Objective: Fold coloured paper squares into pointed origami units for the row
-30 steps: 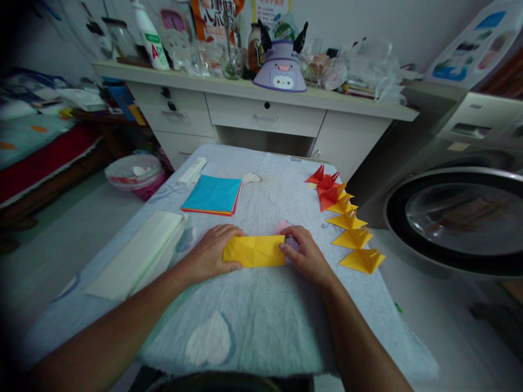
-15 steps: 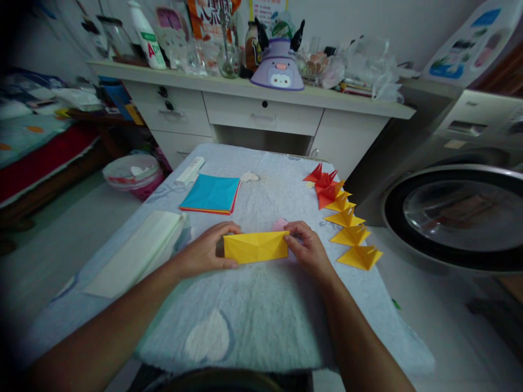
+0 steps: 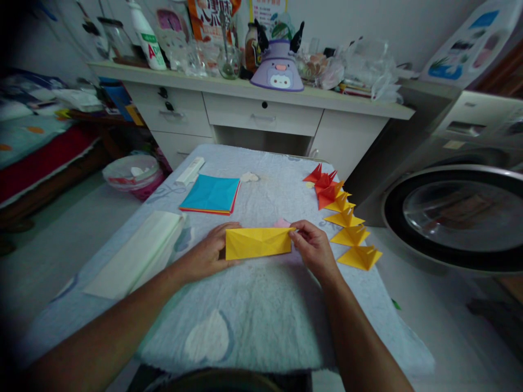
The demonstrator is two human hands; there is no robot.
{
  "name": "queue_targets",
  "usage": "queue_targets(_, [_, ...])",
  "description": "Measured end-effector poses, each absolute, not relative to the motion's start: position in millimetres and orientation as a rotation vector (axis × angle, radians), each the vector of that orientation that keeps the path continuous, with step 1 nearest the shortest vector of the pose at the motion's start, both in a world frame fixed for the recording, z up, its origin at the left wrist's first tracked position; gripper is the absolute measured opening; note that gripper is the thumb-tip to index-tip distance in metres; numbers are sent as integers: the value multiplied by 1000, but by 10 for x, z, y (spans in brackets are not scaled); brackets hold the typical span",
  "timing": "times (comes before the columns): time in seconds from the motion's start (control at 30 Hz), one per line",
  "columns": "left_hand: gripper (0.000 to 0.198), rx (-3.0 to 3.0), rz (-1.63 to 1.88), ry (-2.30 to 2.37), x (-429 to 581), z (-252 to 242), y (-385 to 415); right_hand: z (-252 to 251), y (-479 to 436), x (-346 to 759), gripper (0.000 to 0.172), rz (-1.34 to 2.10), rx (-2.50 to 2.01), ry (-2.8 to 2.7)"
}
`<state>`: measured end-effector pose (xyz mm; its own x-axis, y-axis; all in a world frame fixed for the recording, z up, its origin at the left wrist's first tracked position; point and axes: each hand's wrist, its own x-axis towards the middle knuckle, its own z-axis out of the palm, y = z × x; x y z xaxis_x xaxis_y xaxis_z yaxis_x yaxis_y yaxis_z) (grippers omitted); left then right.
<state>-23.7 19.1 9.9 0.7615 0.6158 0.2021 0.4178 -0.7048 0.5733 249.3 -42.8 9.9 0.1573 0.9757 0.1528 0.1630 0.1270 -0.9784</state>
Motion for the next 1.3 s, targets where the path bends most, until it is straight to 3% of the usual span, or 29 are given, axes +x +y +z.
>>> queue_targets(0.13, [17, 2502, 795, 781, -263, 69, 191, 96, -437, 2514, 17, 902, -1249, -1238])
queue_targets(0.27, [19, 2623, 1110, 776, -304, 164, 153, 145, -446, 2482, 18, 839, -1231, -1300])
queue_targets(0.47, [24, 2935, 1281, 667, -327, 264, 25, 216, -468, 2408, 12, 574, -1281, -1557])
queue_targets(0.63, [23, 3091, 1266, 801, -276, 240, -65, 206, -530, 2330, 50, 69, -1476, -1803])
queue_targets(0.73, [17, 3109, 1123, 930, -223, 211, -81, 173, -565, 2244, 56, -86, -1547, -1899])
queue_targets(1.03, [14, 3036, 852, 907, -117, 148, -93, 98, -548, 2166, 26, 70, -1402, -2334])
queue_targets(1.3, [29, 2757, 849, 747, -283, 37, 152, 78, -487, 2309, 21, 207, -1226, -2333])
